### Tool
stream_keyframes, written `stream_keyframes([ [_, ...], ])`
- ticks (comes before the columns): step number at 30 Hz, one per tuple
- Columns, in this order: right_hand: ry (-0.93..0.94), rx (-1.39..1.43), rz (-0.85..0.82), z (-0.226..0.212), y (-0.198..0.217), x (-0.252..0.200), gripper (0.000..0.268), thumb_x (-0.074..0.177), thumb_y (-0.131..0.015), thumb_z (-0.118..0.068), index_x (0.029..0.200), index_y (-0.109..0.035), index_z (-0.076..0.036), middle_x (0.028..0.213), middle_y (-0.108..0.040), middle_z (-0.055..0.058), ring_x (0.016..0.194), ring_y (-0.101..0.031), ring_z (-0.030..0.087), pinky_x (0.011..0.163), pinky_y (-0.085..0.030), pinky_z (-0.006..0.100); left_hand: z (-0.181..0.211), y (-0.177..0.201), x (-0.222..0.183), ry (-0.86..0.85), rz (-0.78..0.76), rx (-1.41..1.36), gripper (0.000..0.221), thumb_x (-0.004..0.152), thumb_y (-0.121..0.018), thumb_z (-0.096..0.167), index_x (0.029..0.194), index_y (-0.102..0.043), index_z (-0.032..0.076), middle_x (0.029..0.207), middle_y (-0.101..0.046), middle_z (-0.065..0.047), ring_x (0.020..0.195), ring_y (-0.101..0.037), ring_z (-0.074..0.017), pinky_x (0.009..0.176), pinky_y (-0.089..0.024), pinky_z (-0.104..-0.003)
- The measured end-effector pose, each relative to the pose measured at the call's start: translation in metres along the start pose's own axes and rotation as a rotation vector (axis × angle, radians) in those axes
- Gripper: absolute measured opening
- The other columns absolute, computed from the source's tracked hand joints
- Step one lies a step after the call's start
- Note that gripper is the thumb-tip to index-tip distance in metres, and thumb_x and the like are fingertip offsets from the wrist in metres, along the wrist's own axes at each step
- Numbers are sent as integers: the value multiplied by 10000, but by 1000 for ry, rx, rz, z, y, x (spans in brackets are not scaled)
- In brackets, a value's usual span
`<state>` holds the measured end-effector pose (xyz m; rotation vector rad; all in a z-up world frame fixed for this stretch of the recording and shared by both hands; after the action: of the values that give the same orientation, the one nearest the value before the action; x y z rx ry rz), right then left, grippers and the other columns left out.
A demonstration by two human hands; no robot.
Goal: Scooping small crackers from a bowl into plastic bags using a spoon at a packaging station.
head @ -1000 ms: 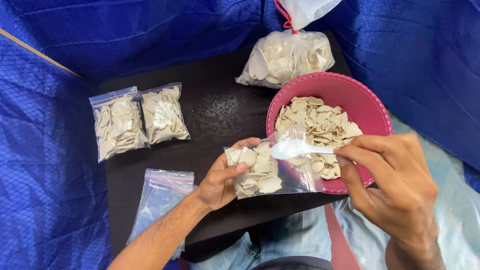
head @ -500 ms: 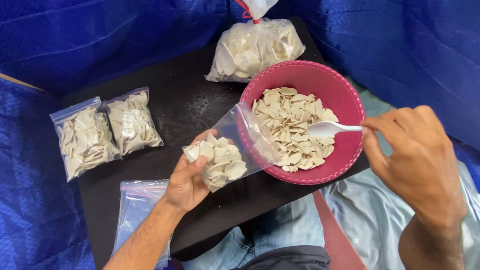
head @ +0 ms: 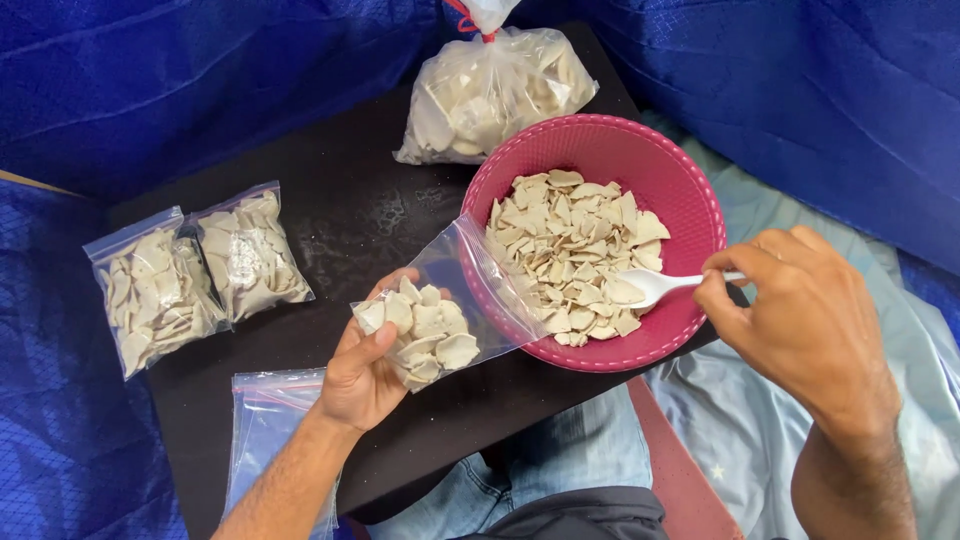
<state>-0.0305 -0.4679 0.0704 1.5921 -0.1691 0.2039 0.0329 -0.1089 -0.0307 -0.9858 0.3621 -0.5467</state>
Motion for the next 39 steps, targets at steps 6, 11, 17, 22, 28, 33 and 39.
stream_keyframes([
  [6, -165, 226, -108, 7, -4, 12, 97, 861, -684, -167, 863, -781, -166, 870, -741, 3, 891, -653, 226, 890, -475, 371, 1, -1, 0, 5, -7, 21, 655, 946, -765, 155, 1481, -408, 35, 1373, -570, -336, 1205, -638, -398, 959, -593, -464],
  [11, -154, 341, -49, 7, 7, 13, 91, 883, -691, -124, 888, -779, -148, 915, -752, -18, 888, -661, 170, 836, -460, 330, -2, -1, 0, 32, 112, 118, 611, 906, -758, 126, 1444, -476, 59, 1263, -666, -216, 1085, -699, -319, 873, -619, -412],
  [17, -11, 362, 100, -22, 54, 15, 113, 933, -691, -2, 908, -755, -91, 892, -727, 14, 852, -636, 192, 858, -458, 331, -3, -6, -1, 87, 184, 192, 570, 886, -743, 141, 1411, -527, 87, 1191, -694, -153, 987, -719, -270, 764, -633, -374],
  [22, 135, 301, 64, -70, 67, 30, 51, 952, -718, -147, 909, -745, -152, 854, -706, 2, 828, -631, 198, 862, -461, 341, -8, -10, -1, 101, 136, 170, 545, 901, -741, 143, 1400, -531, 82, 1146, -687, -121, 988, -718, -266, 784, -641, -387],
  [28, 422, 170, 240, -134, 70, 30, 50, 1009, -724, -100, 993, -681, -80, 888, -603, 99, 773, -531, 309, 789, -481, 414, -15, -11, -4, 171, 99, 161, 606, 882, -750, 210, 1434, -528, 92, 1284, -661, -157, 1071, -697, -269, 868, -622, -385],
  [33, 323, 96, 344, -114, 74, 8, 73, 1078, -806, -40, 1127, -789, 12, 1077, -738, 145, 930, -655, 310, 913, -496, 450, -6, -10, -2, 98, 117, 76, 542, 919, -724, 160, 1418, -533, 66, 1184, -670, -127, 1025, -697, -246, 822, -620, -351],
  [39, 374, 228, 342, -107, 62, -6, 45, 1024, -781, -11, 1064, -760, -13, 1066, -751, 111, 945, -670, 292, 936, -470, 445, -6, -8, -3, 72, 96, 85, 543, 922, -725, 156, 1423, -540, 55, 1184, -680, -116, 1003, -696, -220, 804, -612, -333],
])
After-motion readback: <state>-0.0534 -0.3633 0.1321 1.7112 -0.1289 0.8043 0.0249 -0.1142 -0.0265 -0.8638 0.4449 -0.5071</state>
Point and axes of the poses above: each hand's wrist, its own x-axis towards the middle knuckle, its own y-axis out of the back of the hand, z = x × y, the point moved 4 cm from there along x, towards the middle knuckle
